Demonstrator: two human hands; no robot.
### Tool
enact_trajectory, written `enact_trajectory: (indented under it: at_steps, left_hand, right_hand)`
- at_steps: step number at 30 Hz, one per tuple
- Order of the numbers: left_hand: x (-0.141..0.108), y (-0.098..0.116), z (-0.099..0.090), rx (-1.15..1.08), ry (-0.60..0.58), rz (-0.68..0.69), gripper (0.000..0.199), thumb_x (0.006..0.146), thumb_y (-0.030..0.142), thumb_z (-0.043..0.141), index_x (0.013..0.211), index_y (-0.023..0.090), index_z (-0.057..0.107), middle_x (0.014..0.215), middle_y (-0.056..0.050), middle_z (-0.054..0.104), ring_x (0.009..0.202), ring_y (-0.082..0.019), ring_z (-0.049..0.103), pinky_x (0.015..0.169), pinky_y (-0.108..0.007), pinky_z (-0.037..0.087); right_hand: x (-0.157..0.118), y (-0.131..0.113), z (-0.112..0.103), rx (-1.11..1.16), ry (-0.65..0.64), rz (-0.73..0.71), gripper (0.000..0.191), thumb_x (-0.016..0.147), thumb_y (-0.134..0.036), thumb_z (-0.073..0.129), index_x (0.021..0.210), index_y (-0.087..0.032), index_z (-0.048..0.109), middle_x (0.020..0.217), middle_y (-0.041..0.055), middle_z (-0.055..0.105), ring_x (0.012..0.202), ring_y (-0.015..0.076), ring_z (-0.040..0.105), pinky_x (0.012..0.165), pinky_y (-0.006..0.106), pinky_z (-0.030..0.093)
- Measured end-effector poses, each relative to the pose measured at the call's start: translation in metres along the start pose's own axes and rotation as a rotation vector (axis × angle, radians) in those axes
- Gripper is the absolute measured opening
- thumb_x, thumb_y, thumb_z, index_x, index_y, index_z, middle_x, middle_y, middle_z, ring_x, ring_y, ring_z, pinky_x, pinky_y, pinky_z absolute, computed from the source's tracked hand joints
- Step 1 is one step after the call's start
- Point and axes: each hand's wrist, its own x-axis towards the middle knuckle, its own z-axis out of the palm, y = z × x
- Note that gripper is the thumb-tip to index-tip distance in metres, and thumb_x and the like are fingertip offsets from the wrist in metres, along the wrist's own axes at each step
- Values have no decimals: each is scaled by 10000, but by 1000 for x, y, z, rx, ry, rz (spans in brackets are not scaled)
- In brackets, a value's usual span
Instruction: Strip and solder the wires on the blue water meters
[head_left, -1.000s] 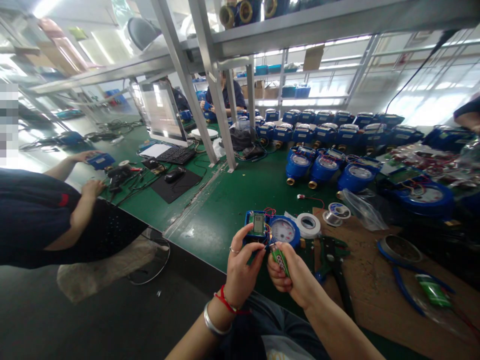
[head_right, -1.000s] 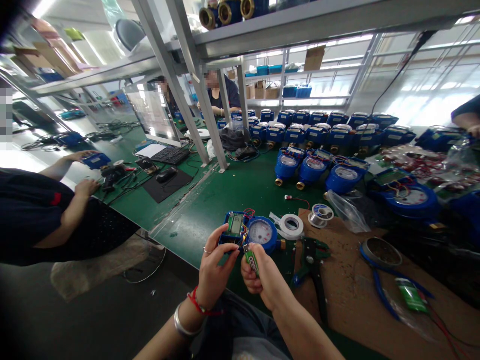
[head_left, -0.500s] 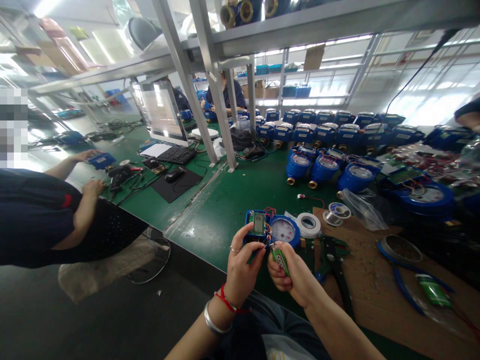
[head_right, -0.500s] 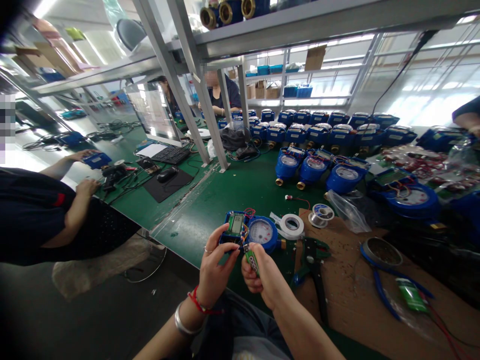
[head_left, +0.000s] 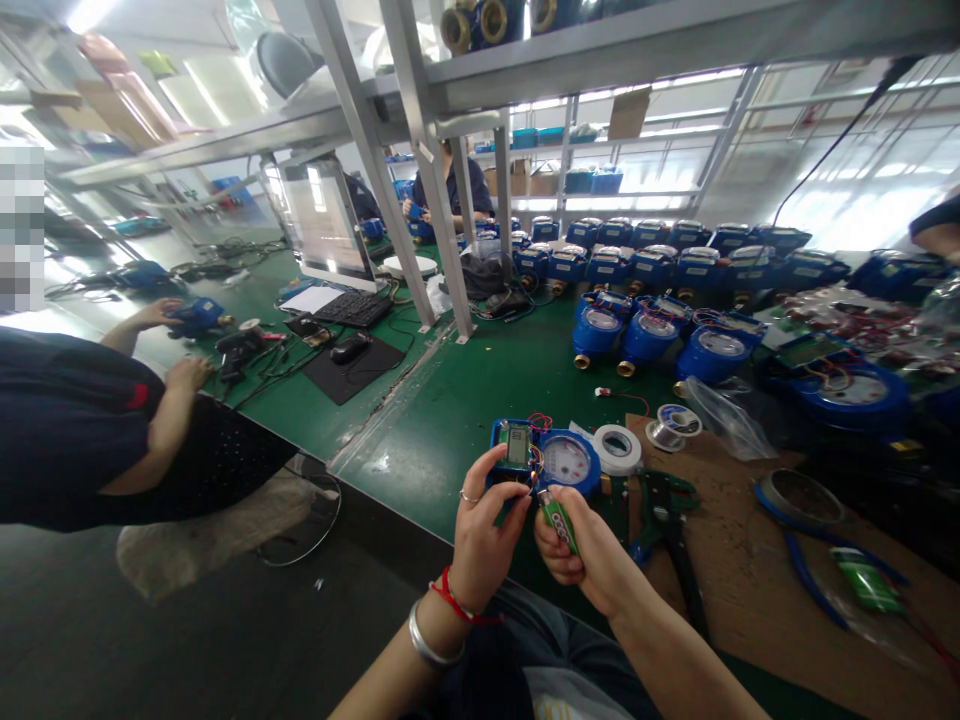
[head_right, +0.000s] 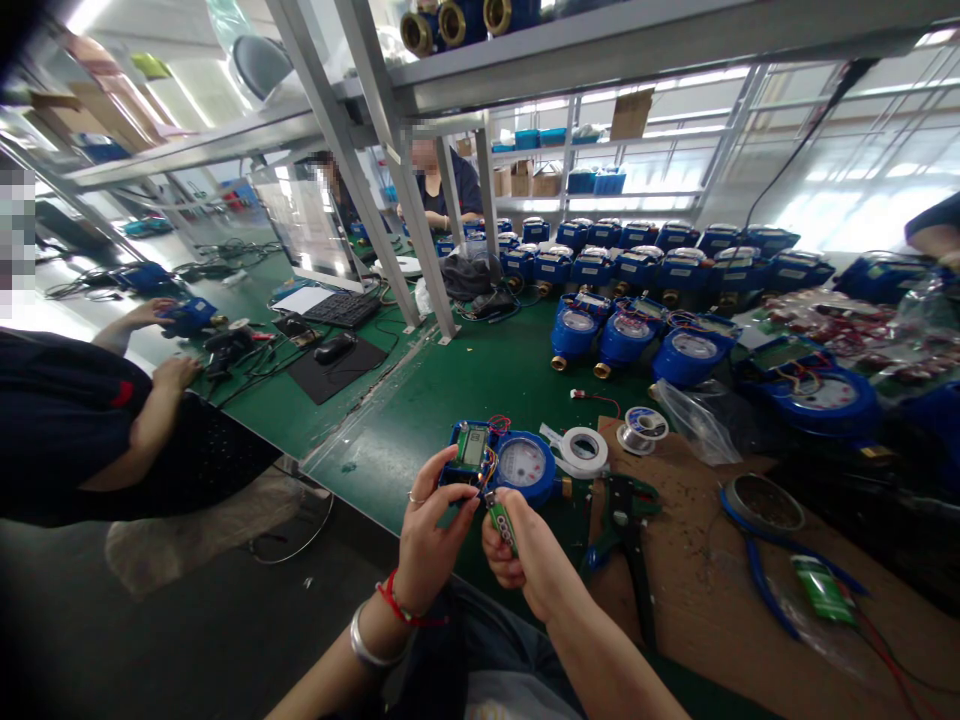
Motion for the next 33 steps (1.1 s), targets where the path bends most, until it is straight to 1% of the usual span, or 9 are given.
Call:
enact_trajectory:
  at_steps: [15, 22, 33]
  left_hand:
    - [-1, 0, 0, -16, -2, -5, 116, 867, 125, 605, 930, 204, 661, 1376, -93, 498, 1252, -228, 524, 1019, -414, 494]
    - [-1, 0, 0, 2, -3, -5, 99, 877, 151, 595, 922, 202, 667, 1366, -98, 510, 1250, -228, 528, 1013, -417, 502]
    - [-2, -2, 1, -8, 13, 1, 101, 870, 137, 605, 922, 203, 662, 1364, -91, 507, 1250, -222, 526, 1022, -415, 496]
  right_hand:
    - [-2, -2, 3, -21, 10, 4, 513, 891, -520, 314, 521, -171, 384, 447, -70, 271, 344, 15, 143, 364, 169, 51]
    - [-2, -2, 1, -21, 4, 3, 514, 892, -524, 308, 525, -173, 382, 449, -71, 268, 347, 16, 140, 366, 168, 56]
    - [-1, -9, 0, -13, 11, -57, 502, 887, -532, 340, 541, -171, 385, 463, -76, 261, 362, 15, 137, 372, 166, 57]
